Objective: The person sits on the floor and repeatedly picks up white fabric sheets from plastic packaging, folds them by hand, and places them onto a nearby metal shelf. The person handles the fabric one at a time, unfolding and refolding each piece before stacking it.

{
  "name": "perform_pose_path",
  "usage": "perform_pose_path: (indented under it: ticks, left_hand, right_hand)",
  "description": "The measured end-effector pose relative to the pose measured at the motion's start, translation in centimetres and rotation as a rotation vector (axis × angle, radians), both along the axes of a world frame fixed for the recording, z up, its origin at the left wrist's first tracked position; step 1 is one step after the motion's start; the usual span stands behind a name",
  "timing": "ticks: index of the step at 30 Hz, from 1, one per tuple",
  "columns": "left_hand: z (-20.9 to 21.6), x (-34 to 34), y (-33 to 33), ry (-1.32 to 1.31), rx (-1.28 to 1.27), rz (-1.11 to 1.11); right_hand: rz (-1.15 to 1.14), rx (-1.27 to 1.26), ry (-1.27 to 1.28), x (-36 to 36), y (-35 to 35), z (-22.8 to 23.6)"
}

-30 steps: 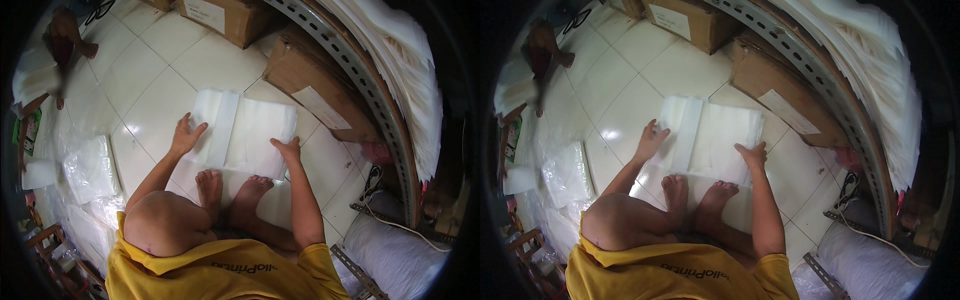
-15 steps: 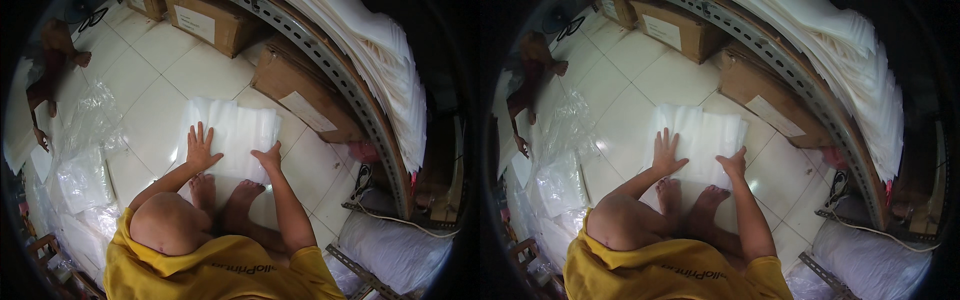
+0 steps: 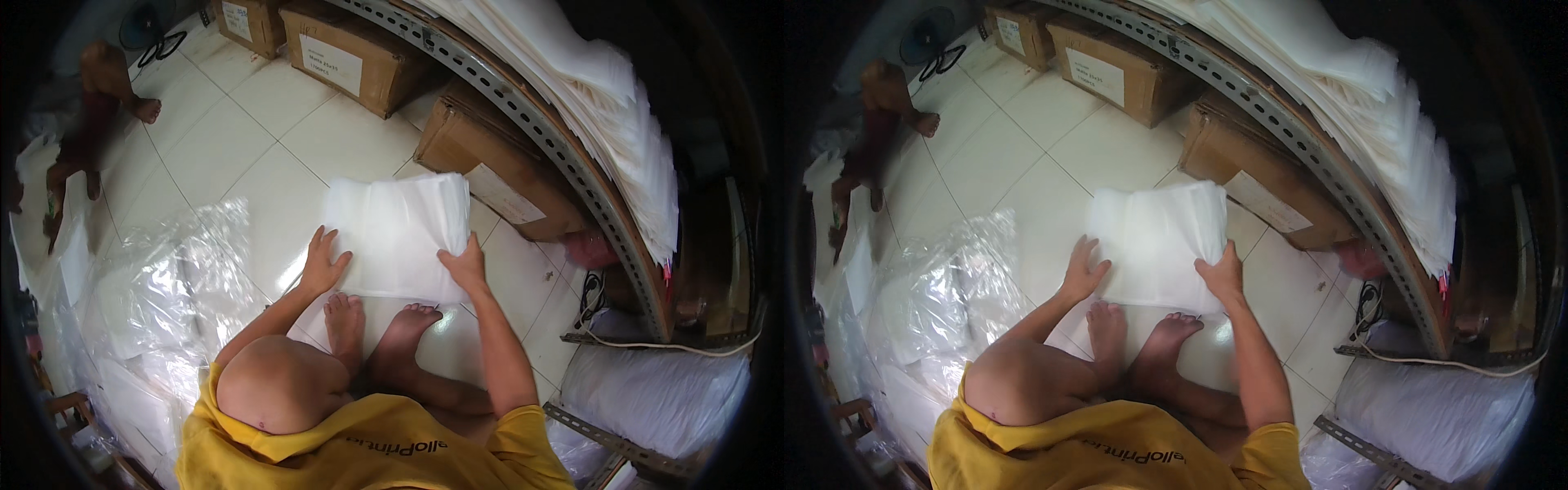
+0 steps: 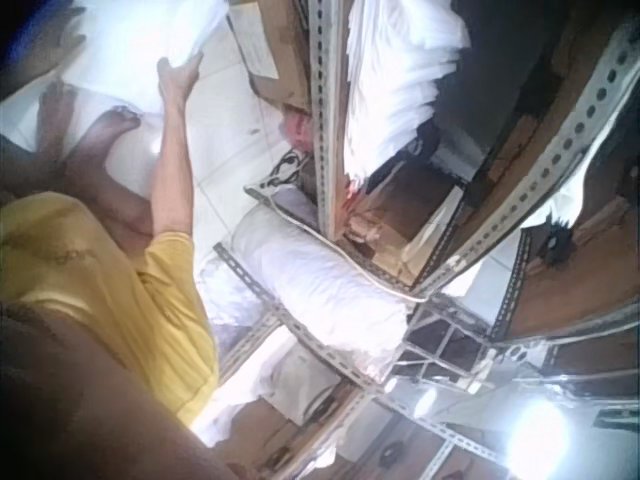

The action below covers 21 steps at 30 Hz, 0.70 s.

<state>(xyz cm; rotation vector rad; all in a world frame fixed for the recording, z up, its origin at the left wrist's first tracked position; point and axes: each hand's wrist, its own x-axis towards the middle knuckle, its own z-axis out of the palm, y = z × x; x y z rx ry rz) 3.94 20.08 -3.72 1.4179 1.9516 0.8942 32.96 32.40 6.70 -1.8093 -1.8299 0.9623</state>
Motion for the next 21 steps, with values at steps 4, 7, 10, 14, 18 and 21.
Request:
perform_pose_path:
  ticks: [4,7,10,14,18,21]
  left_hand:
    - [2.6,-3.0,-2.9,-0.349,0.031,0.228]
    - [4.6,-8.0,-6.2,-0.374,0.107,0.263]
    - [12.0,-12.9,-8.4,-0.708,0.134,0.371]
    - [22.6,-20.0,-6.1,-0.393,0.208,-0.032]
    - [32.7,-19.7,-8.3,-0.131,0.372,-0.159]
    - [31.5,-16.4,-11.4,-0.332,0.623,-0.225]
  right_hand:
    - [0.356,0.299,-0.172,-0.5,-1.1,11.6]
    - [0.477,0.445,-0.294,1.2,-1.8,20.3]
    - [0.210,0.296,-0.194,1.2,-2.4,25.4]
    - [0.506,-0.003,-0.418,0.9,-8.8,17.2]
    - [0.626,-0.120,-0.525,-1.5,-14.0,14.9]
    - [0.484,-0.037,-0.336,-4.0,-11.1,19.8]
